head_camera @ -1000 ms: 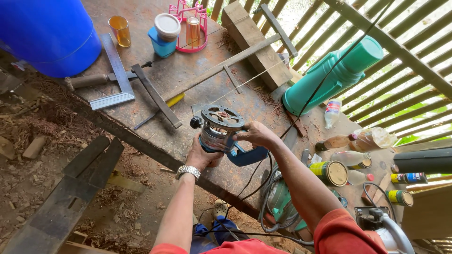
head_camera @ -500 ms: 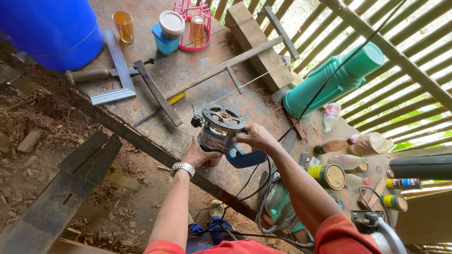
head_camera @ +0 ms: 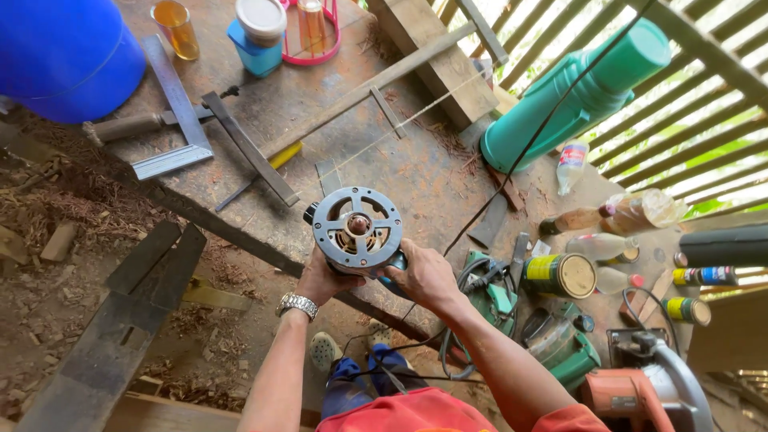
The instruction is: The person assembles a handheld woodworking router by inserting a bit into the collet and tightening it with a wrench. They then attach the base plate to the motor housing and secure it with screws using a screwdriver.
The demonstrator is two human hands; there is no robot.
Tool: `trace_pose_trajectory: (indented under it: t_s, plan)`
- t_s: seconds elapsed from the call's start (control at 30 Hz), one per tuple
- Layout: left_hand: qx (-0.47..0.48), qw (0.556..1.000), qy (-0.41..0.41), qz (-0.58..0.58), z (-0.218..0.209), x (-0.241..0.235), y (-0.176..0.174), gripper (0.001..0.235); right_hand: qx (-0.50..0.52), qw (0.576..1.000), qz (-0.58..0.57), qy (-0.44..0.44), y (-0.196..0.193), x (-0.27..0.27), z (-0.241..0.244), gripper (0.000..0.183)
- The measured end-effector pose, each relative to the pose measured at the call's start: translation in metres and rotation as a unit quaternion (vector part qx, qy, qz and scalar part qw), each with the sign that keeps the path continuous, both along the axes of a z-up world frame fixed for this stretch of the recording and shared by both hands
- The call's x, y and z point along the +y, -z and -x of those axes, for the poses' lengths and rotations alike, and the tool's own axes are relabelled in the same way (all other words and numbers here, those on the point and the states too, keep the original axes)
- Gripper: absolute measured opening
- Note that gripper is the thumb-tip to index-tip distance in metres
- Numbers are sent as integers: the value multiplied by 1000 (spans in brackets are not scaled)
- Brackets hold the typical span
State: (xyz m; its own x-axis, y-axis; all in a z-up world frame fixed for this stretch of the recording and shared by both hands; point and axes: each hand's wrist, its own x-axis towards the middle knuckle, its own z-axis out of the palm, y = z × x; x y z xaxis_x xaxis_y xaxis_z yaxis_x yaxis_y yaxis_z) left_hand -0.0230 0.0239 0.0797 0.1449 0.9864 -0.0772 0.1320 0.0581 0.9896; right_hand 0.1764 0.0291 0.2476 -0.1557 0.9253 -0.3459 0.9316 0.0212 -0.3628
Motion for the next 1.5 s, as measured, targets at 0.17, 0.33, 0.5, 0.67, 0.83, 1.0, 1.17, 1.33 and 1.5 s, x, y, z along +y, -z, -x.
trace_pose_trajectory:
  t_s: [0.17,0.33,0.5,0.67,0.83,1.0,1.17,1.33,1.5]
  plan:
    - [18,998,30,-54,-4,-10,22,93,26,999,-32,-7,14,-23,-9,57]
    - [186,975,40,-115,-4,-23,67,62,56,996,-58,-26,27,-39,-15,56]
    - [222,971,45,-79,-3,-28,66,39,58,996,-69,-20,34,-47,-19,59]
    - [211,973,66,-60,0,-25,62,32,54,995,-76,-28,47,-51,-29,62]
    - [217,973,56,-50,0,-19,50,37,44,997,-62,-28,47,-47,-29,61]
    - [270,943,34,-190,-4,-26,80,42,29,997,-64,-33,50,-47,-32,59]
    - [296,953,26,-54,-11,-29,66,53,21,998,-56,-28,49,-46,-31,60]
    - [321,947,6,-23,-26,-34,69,66,4,999,-39,-26,45,-39,-29,66]
    - [178,958,-183,-127,-39,-43,55,78,-30,999,-7,-13,42,-31,-29,72]
